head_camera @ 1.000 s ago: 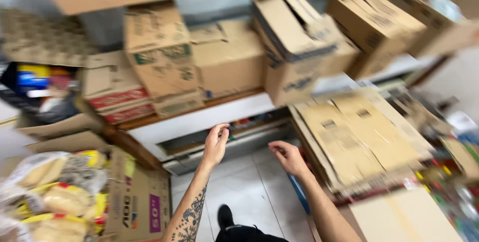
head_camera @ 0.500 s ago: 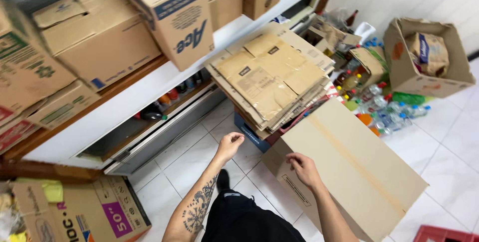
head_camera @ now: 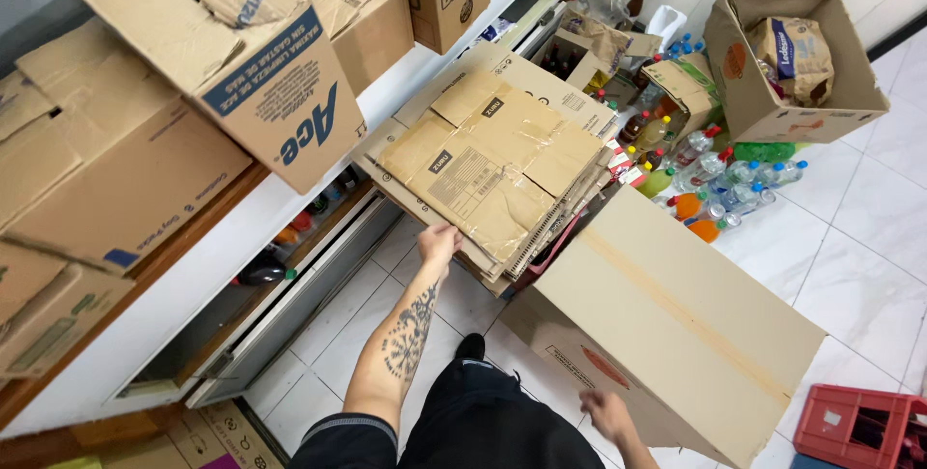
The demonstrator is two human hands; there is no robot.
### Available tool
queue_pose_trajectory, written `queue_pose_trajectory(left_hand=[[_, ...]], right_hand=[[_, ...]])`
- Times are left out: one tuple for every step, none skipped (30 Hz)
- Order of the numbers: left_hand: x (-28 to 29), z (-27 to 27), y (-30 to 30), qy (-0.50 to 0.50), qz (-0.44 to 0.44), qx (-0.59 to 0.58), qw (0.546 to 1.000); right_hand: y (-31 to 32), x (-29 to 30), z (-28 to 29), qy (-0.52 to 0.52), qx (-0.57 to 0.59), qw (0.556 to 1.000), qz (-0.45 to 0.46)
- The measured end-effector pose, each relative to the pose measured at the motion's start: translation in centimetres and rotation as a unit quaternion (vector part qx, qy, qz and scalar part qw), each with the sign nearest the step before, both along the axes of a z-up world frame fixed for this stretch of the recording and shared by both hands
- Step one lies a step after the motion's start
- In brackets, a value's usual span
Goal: The person closes several cardboard boxes by folding the flaps together by hand and سپس places the closed boxes onto shelves.
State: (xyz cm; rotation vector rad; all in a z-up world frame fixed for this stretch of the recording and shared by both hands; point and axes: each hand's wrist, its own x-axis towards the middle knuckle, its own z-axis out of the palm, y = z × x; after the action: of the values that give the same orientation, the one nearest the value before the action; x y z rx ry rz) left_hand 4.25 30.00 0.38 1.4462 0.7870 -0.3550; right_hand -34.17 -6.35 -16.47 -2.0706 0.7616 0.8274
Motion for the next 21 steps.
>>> queue_pose_trajectory(left_hand=[[1.2, -1.0, 0.0, 0.003, -0.003, 0.000, 1.000], [2.4, -2.0, 0.0, 0.033, 0.008, -0.008, 0.999], [3.4, -3.0, 0.1, 0.062, 0.020, -0.015, 0.998], [3.9, -3.5, 0.2, 0.065, 0.019, -0.015, 0.998], [4.8, -3.9, 0.0, 0.074, 0.018, -0.006, 0.997], [5.6, -4.3, -0.1, 0.084, 0.017, 0.004, 0.996], [6.2, -4.3, -0.4, 0.083, 0.017, 0.001, 0.996], [6.7, -4.3, -0.8, 0.098, 0.011, 0.027, 0.995], [7.1, -4.3, -0.8, 0.113, 0.006, 0.055, 0.992], [7.6, -3.7, -1.1, 0.114, 0.008, 0.054, 0.992], [7.7, -3.2, -1.3, 0.123, 0.011, 0.054, 0.991], [7.8, -2.7, -1.5, 0.132, 0.013, 0.053, 0.990], [8.0, -3.5, -1.4, 0.133, 0.012, 0.052, 0.990], [8.1, -4.3, -1.4, 0.107, 0.010, 0.055, 0.993], [8.5, -5.0, -1.5, 0.080, 0.008, 0.057, 0.995], [8.2, -3.4, -1.5, 0.079, 0.008, 0.055, 0.995], [7.5, -2.0, -1.2, 0.062, -0.032, -0.001, 0.998], [6.8, -0.6, -0.9, 0.044, -0.071, -0.057, 0.995], [6.5, -0.8, -0.8, 0.046, -0.072, -0.056, 0.995], [6.2, -1.0, -0.7, 0.049, -0.074, -0.095, 0.991], [5.9, -1.3, -0.6, 0.053, -0.077, -0.134, 0.987]], right_hand=[[0.2, -0.8, 0.1, 0.003, 0.000, 1.000, -0.003], [0.4, -1.7, 0.1, 0.043, 0.016, 0.999, -0.011], [0.6, -2.5, 0.2, 0.083, 0.031, 0.996, -0.020], [0.2, -3.4, -0.9, 0.086, 0.031, 0.996, -0.022], [-0.4, -3.8, -2.0, 0.086, 0.007, 0.996, -0.028], [-1.1, -4.3, -3.1, 0.085, -0.016, 0.996, -0.035], [-0.9, -3.6, -2.3, 0.085, -0.019, 0.996, -0.035], [-0.7, -3.0, -1.6, 0.137, -0.054, 0.987, -0.058], [-0.3, -2.5, -0.8, 0.190, -0.086, 0.975, -0.080], [-0.7, -1.9, -1.1, 0.190, -0.087, 0.975, -0.078], [-0.9, -2.0, -1.4, 0.165, -0.081, 0.980, -0.077], [-1.1, -2.1, -1.7, 0.140, -0.075, 0.984, -0.076], [-1.0, -1.5, -1.4, 0.141, -0.076, 0.984, -0.077], [-0.9, -0.8, -1.1, 0.113, -0.042, 0.987, -0.108], [-1.0, 0.1, -0.8, 0.082, -0.008, 0.987, -0.139], [-0.8, 1.8, 0.9, 0.081, -0.009, 0.987, -0.140], [-0.3, 2.9, 2.5, 0.069, -0.005, 0.988, -0.139], [0.1, 4.1, 4.1, 0.057, 0.000, 0.989, -0.139], [0.3, 4.9, 4.9, 0.058, 0.000, 0.988, -0.140], [0.4, 5.7, 5.7, 0.056, -0.005, 0.990, -0.132], [0.6, 6.4, 6.4, 0.054, -0.010, 0.991, -0.125]])
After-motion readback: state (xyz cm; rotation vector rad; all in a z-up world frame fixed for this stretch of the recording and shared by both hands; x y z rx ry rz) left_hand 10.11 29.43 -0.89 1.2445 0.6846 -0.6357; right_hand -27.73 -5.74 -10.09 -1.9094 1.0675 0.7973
